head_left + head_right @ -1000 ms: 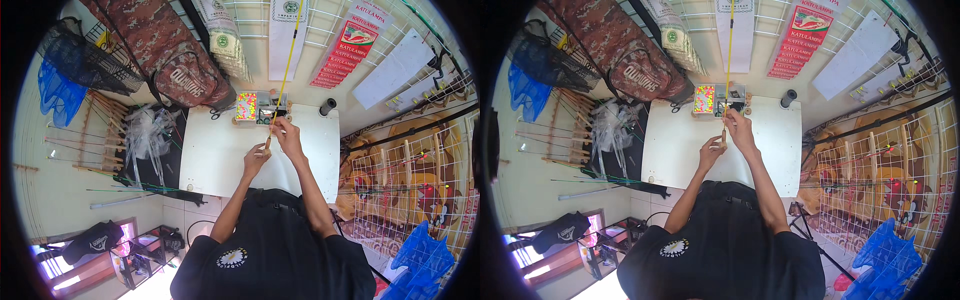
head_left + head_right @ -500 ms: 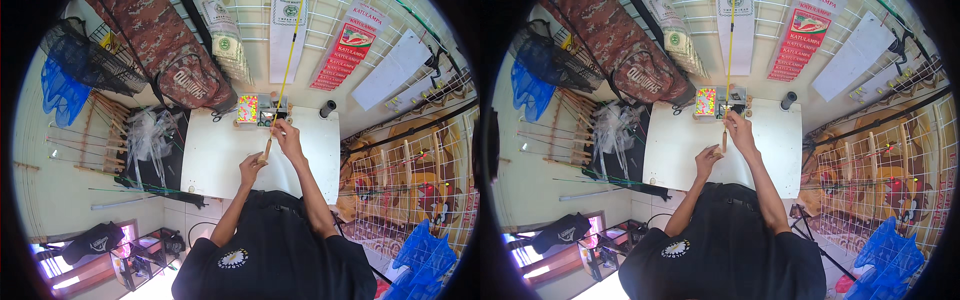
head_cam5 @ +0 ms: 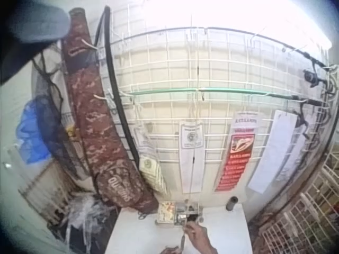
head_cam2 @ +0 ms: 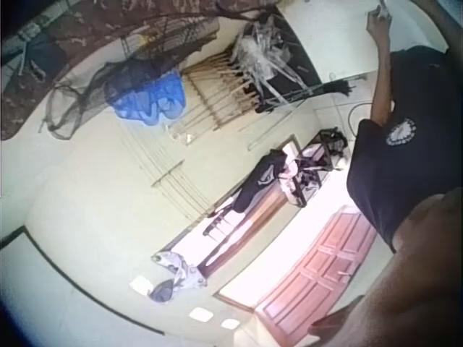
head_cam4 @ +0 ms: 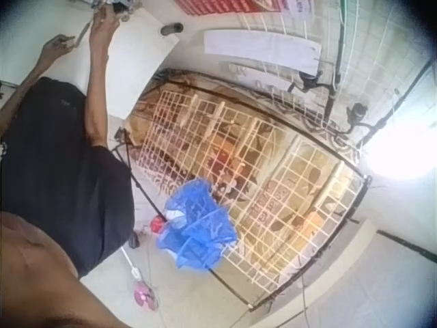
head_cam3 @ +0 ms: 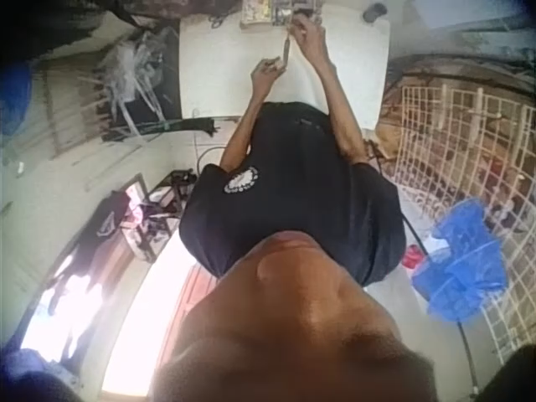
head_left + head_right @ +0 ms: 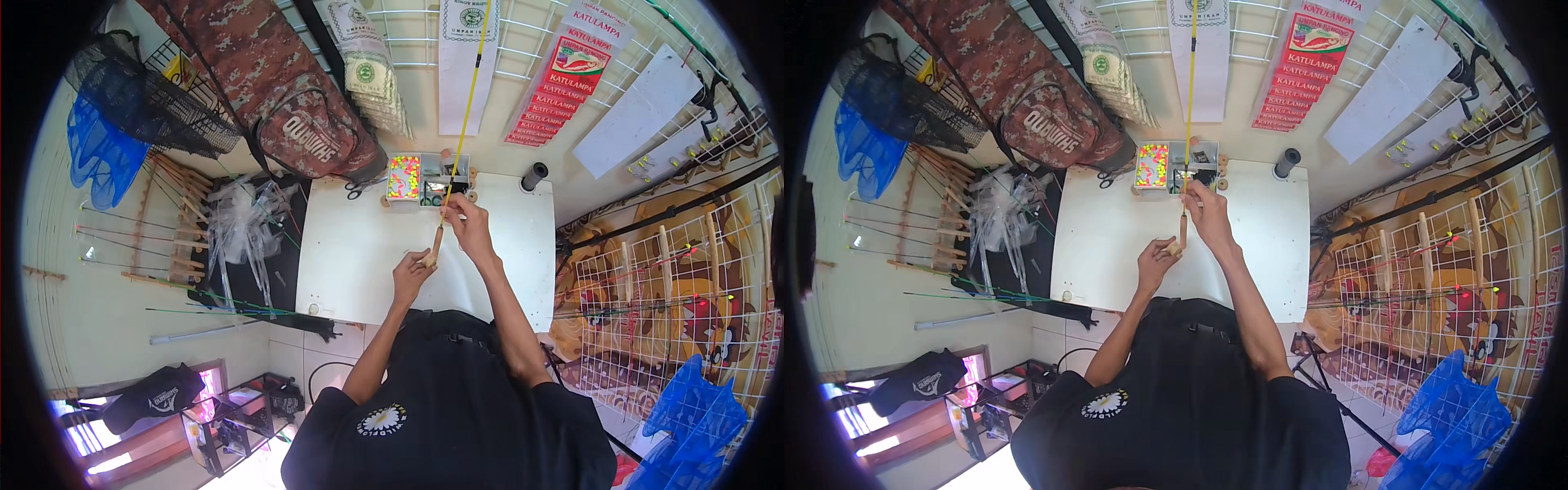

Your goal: Repairing or assembling the tip of a fishing rod by wrapping it with thread for attachment.

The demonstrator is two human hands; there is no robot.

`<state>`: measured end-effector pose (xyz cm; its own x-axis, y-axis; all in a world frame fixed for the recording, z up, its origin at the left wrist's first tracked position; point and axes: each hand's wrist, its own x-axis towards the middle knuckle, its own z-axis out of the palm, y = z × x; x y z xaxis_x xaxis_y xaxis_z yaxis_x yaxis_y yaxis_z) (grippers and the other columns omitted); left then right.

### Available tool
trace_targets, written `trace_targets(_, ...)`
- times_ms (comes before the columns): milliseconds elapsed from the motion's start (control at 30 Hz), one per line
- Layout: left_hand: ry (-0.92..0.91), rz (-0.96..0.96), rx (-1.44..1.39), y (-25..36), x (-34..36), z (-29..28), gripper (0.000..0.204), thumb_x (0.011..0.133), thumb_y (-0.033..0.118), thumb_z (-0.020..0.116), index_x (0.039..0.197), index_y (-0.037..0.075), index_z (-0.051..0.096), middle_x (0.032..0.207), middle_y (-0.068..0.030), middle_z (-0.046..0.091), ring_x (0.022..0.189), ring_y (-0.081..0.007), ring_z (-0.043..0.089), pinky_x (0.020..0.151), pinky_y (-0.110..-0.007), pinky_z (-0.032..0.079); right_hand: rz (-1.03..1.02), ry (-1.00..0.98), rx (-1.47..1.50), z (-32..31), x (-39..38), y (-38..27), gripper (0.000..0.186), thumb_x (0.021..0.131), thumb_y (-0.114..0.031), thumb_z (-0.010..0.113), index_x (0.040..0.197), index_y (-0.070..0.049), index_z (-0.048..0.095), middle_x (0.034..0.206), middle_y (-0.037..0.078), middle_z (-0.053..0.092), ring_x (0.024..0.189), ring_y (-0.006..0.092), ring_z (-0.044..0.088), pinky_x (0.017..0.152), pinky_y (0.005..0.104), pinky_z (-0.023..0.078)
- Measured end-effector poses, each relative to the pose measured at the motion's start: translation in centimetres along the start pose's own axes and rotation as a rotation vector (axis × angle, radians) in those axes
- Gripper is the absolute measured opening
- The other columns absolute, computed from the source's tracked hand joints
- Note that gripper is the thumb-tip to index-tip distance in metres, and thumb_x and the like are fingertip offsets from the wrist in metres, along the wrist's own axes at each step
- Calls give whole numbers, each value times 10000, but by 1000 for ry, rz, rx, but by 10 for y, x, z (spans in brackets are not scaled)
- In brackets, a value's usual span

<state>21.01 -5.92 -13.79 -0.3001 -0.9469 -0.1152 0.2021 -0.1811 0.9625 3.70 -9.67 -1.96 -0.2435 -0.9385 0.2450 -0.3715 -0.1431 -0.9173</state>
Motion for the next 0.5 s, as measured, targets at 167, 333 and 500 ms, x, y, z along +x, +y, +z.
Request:
trace_targets(167, -38, -60, 78, 7, -2, 2, 401, 812, -43, 722, 1192, -43, 593, 1055, -147, 658, 870, -133, 651, 794, -235, 542, 5, -9, 0, -2, 1, 4, 104, 913, -21, 600, 1004, 29, 609, 864, 102, 675, 845, 177, 688, 683, 316, 604)
trace_targets(333, -96, -108, 137, 11, 0, 3, 429, 847, -56, 666, 1263, -51, 561, 1093, -152, 646, 893, -186, 671, 819, -251, 540, 12, 10, 9, -1, 2, 0, 106, 915, -30, 601, 1005, 26, 612, 880, 100, 677, 844, 177, 688, 677, 318, 604)
trace_targets(500, -100, -39, 58, 0, 3, 2, 373, 925, 12, 597, 1285, -61, 535, 1133, -172, 627, 945, -225, 678, 837, -276, 550, 43, -2, 33, 1, 0, -4, 136, 910, -63, 616, 1014, 24, 607, 883, 144, 691, 836, 236, 709, 715, 337, 571)
